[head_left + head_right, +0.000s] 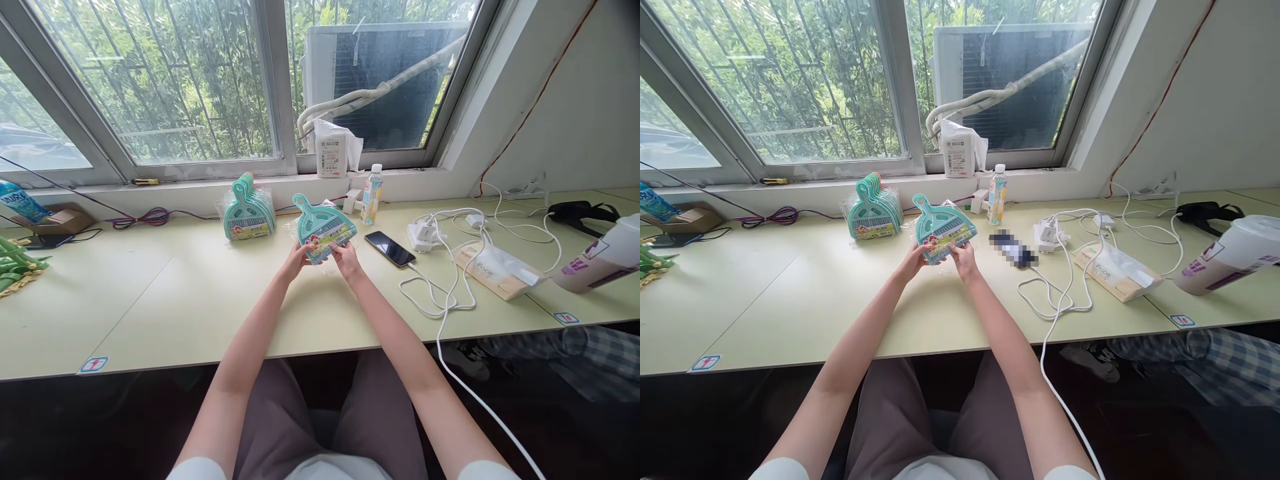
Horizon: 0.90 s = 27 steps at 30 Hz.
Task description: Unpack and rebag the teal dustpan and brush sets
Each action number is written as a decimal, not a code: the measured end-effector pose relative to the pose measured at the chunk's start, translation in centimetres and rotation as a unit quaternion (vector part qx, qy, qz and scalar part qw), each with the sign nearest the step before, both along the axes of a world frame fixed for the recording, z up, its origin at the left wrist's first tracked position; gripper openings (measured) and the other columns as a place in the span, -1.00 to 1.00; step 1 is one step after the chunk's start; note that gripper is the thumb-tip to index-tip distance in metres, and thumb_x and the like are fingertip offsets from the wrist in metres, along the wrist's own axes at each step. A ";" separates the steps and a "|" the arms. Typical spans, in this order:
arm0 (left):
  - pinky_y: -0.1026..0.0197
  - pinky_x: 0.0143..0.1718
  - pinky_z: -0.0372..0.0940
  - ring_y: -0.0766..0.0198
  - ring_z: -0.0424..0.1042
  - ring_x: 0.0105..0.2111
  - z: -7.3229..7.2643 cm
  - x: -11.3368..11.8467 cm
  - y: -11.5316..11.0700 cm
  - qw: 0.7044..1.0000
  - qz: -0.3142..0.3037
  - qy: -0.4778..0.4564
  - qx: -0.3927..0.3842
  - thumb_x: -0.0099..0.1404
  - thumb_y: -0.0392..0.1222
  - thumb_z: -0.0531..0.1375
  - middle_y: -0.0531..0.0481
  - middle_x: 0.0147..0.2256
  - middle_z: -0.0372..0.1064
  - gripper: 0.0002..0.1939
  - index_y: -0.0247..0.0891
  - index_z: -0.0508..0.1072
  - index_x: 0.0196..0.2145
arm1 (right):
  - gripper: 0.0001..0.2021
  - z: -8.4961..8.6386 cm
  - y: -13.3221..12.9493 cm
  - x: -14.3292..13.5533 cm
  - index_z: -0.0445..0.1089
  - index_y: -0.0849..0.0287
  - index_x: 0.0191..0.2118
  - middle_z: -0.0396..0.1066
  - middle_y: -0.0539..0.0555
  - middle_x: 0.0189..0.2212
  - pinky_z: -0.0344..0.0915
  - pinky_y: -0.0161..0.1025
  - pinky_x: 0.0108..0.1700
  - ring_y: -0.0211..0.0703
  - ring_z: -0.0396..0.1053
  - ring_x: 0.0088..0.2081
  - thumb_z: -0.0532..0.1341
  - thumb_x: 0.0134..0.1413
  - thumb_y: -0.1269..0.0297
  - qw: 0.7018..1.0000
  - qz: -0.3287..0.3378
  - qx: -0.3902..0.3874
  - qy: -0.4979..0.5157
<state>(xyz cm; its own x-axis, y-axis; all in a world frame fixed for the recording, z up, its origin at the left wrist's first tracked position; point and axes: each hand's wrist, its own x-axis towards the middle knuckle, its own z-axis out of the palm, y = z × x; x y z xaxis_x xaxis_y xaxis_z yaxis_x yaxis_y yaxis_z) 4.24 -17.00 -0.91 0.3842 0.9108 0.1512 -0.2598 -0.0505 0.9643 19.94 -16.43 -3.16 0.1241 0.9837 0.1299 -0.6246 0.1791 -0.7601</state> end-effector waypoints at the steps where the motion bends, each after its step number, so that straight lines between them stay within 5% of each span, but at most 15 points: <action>1: 0.10 -0.34 0.43 0.10 0.56 -0.32 -0.1 0.0 0.1 1.000 -0.001 -0.001 0.000 0.17 -0.09 0.20 -0.19 0.02 0.39 -0.46 -0.20 0.19 0.09 | -0.63 0.1 0.1 0.2 0.34 0.11 -0.17 0.50 0.05 -0.18 0.34 -0.09 0.13 -0.07 0.42 0.00 0.34 -0.19 0.44 1.000 0.007 0.006 -0.006; 27: 0.09 -0.32 0.43 0.11 0.55 -0.32 -0.2 0.1 0.1 1.000 -0.007 0.003 0.002 0.16 -0.11 0.19 -0.17 0.01 0.40 -0.44 -0.20 0.17 0.10 | -0.60 0.0 0.5 1.0 0.35 0.15 -0.14 0.52 0.06 -0.23 0.38 -0.08 0.09 -0.06 0.46 -0.06 0.31 -0.20 0.49 0.999 0.021 0.001 -0.026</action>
